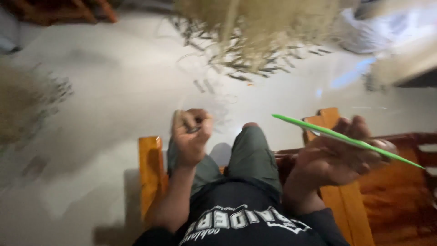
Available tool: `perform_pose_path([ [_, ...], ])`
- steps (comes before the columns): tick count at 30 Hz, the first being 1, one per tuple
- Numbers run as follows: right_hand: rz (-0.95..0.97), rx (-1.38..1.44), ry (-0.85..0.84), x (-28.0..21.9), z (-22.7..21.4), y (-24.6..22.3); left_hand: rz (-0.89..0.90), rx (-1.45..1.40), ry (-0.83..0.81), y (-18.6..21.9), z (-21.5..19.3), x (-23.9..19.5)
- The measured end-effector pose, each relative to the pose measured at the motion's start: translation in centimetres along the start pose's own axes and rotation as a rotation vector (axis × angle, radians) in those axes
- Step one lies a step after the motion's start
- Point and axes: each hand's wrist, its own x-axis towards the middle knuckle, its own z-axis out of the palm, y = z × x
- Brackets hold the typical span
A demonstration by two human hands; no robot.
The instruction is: Weaving and tying knots to create or repair a fishing net using a shuttle and scissors.
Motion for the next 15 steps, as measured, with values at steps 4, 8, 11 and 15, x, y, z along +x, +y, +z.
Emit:
perform_pose_path([
  [4,0.176,0.107,0.064,0.8,0.5,1.3,-0.006,0.113,0.089,-0.2,-0.7,0.8],
  [8,-0.058,-0.246,0.091,1.1,1.6,2.7,0.005,0.149,0.153,0.5,-0.7,1.3],
  [11,-0.07,-0.291,0.203,1.0,2.2,2.8,-0.019,0.126,0.153,0.4,-1.3,1.4],
  [15,-0.068,-0.42,0.199,2.0,3.2,2.8,-0.006,0.076,0.181,-0.1,-2.2,1.8],
])
